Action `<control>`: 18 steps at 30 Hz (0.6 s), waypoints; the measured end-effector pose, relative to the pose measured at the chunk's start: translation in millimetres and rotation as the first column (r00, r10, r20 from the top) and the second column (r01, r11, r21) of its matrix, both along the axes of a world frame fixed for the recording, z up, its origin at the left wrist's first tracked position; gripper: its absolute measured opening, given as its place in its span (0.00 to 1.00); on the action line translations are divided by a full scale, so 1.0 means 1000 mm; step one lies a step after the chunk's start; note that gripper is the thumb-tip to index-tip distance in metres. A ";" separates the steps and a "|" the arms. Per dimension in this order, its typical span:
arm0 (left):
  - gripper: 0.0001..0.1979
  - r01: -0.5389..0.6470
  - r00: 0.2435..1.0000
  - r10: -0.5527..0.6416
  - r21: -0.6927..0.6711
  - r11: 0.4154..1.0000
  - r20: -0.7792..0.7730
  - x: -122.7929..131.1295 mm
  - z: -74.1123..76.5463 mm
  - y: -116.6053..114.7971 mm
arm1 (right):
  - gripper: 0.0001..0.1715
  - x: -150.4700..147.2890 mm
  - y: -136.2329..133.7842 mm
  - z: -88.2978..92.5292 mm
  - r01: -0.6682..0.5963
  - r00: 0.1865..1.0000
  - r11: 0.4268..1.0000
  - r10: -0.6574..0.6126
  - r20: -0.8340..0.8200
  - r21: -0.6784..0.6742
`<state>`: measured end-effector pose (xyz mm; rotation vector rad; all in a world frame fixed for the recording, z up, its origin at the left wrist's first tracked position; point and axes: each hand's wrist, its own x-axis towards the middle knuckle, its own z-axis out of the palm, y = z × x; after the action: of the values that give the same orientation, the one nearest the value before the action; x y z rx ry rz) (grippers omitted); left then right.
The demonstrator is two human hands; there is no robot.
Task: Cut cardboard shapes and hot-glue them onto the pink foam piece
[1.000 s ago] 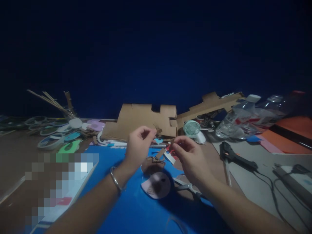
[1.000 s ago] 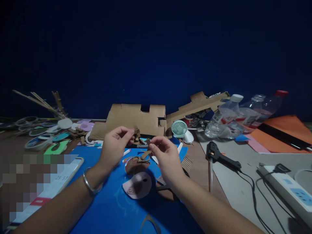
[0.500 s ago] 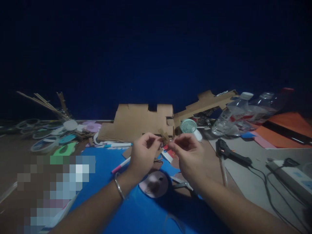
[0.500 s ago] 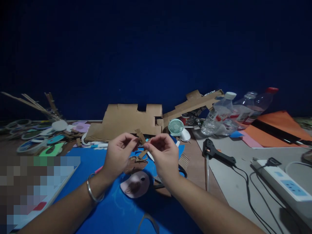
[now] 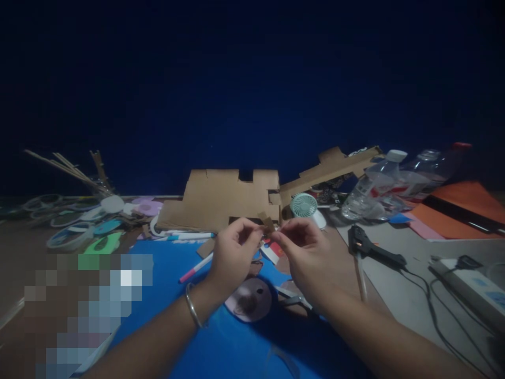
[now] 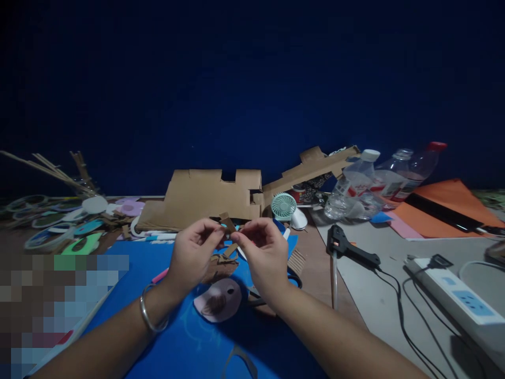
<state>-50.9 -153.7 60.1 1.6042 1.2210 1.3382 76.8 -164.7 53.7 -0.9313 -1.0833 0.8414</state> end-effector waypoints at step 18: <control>0.07 0.125 0.988 -0.128 0.033 0.992 0.085 -0.004 -0.005 0.005 | 0.20 0.012 -0.004 -0.003 -0.122 0.953 0.965 0.048 0.300 0.233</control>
<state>-55.4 -148.9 55.3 1.5982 1.0358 1.3346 88.6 -168.9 50.7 -0.8158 -1.4598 0.6292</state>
